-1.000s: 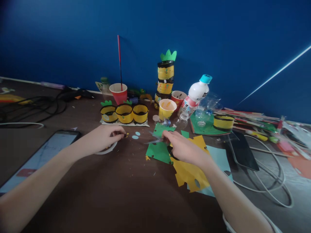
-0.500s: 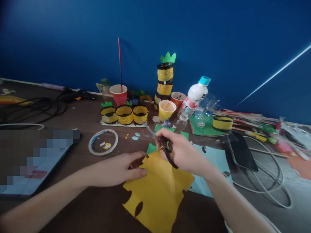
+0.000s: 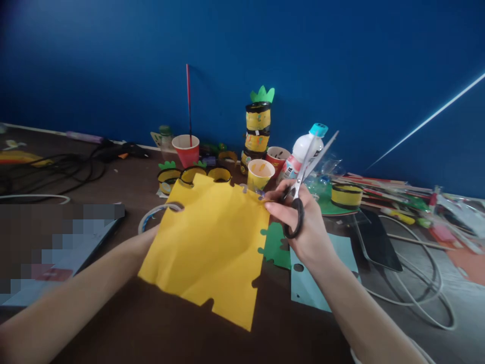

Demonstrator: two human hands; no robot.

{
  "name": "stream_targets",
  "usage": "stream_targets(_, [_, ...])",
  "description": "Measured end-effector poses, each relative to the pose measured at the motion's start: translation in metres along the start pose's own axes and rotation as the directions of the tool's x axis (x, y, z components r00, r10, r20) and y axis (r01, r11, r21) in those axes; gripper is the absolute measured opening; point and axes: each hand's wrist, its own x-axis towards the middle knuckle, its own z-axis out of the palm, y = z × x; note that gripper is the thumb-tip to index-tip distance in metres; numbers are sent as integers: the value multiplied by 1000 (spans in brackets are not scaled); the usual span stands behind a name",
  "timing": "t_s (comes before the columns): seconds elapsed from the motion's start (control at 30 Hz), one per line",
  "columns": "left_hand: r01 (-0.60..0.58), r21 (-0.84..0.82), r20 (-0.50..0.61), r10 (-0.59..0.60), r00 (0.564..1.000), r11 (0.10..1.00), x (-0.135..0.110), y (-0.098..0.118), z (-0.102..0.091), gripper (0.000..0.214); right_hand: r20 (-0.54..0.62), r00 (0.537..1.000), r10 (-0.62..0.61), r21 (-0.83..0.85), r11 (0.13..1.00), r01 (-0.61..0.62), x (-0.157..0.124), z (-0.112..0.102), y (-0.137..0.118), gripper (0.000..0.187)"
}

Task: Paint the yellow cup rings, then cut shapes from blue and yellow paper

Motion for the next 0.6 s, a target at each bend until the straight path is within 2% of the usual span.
stream_targets(0.03, [30, -78, 12, -29, 1000, 997, 0, 0, -1, 58, -35, 999, -6, 3, 1000, 6, 1, 0, 0, 27])
stream_targets(0.07, [70, -236, 51, -59, 997, 969, 0, 2, -2, 51, -66, 998, -23, 8, 1000, 24, 1, 0, 1, 26])
stream_targets(0.13, [77, -359, 114, -39, 993, 930, -1, 9, -5, 45, -111, 991, -75, 23, 997, 78, 2, 0, 1, 24])
stream_targets(0.17, [91, -434, 207, 1, 978, 896, -2, 13, -7, 44, -129, 987, -99, 27, 994, 103, 2, 0, 1, 23])
stream_targets(0.23, [118, -484, 363, 77, 929, 867, -5, 20, -13, 50, -167, 977, -133, 26, 990, 139, 2, 0, 1, 23])
stream_targets(0.33, [94, -506, 428, 155, 891, 857, -10, 28, -21, 65, -180, 973, -142, 44, 987, 152, 2, 0, 1, 25])
stream_targets(0.4, [90, -497, 372, 118, 921, 863, -12, 32, -22, 60, -155, 980, -127, 65, 988, 138, 2, 0, 2, 26])
stream_targets(0.5, [86, -472, 195, 8, 981, 878, -10, 38, -19, 42, -87, 993, -86, 75, 993, 92, 1, 1, 4, 26])
stream_targets(0.6, [-25, -425, -27, 16, 1000, 905, -6, 44, -16, 41, 5, 999, -47, 66, 997, 47, 0, 4, 7, 20])
